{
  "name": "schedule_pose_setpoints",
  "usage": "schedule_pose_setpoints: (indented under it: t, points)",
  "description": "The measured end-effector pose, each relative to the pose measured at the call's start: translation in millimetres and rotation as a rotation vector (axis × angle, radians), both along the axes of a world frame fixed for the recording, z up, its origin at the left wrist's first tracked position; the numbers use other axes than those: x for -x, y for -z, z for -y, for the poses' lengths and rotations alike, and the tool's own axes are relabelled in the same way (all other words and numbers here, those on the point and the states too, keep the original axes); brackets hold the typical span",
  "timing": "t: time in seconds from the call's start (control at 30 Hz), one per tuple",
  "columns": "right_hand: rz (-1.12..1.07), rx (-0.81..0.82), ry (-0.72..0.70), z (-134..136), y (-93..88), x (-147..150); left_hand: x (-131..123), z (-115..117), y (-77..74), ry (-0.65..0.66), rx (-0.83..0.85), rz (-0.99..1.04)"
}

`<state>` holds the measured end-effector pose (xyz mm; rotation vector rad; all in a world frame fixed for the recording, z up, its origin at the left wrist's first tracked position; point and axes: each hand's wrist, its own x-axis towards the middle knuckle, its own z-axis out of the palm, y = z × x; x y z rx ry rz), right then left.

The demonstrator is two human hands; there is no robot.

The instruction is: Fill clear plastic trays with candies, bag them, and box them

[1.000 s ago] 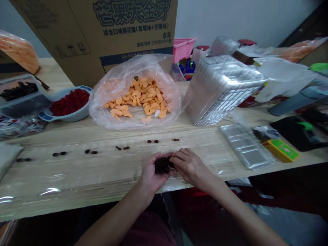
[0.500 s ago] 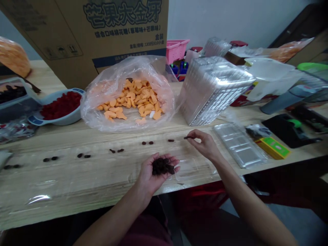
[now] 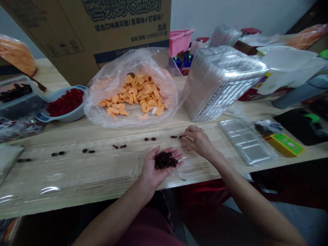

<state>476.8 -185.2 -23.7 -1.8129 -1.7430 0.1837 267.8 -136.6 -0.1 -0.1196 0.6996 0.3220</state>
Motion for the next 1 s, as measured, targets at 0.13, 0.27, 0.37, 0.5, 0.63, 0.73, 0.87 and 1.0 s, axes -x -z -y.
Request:
schedule_pose_setpoints:
  t: [0.13, 0.27, 0.37, 0.5, 0.63, 0.73, 0.87, 1.0]
  points:
    - [-0.293, -0.008, -0.165, 19, -24.3, 31, -5, 1, 0.3, 0.01, 0.008, -0.011]
    - [-0.216, 0.042, -0.253, 32, -36.9, 58, -12, 7, 0.3, 0.013, 0.056, -0.091]
    - [-0.256, 0.048, -0.192, 37, -34.9, 53, -14, 12, 0.4, 0.052, 0.06, -0.074]
    - [-0.384, 0.006, 0.01, 40, -25.5, 6, -12, 13, -0.2, 0.121, 0.004, -0.006]
    - [-0.245, 0.016, 0.302, 40, -9.3, -52, -10, 12, 0.2, 0.13, -0.003, 0.003]
    - [-0.118, 0.096, 0.328, 38, 3.2, -74, -12, 12, 0.5, 0.136, -0.003, 0.015]
    - [-0.076, 0.136, 0.268, 36, 10.6, -76, -15, 12, 1.6, 0.146, -0.017, 0.038]
    - [-0.095, 0.013, 0.195, 38, -2.8, -50, -18, 10, 6.6, 0.179, -0.013, 0.089]
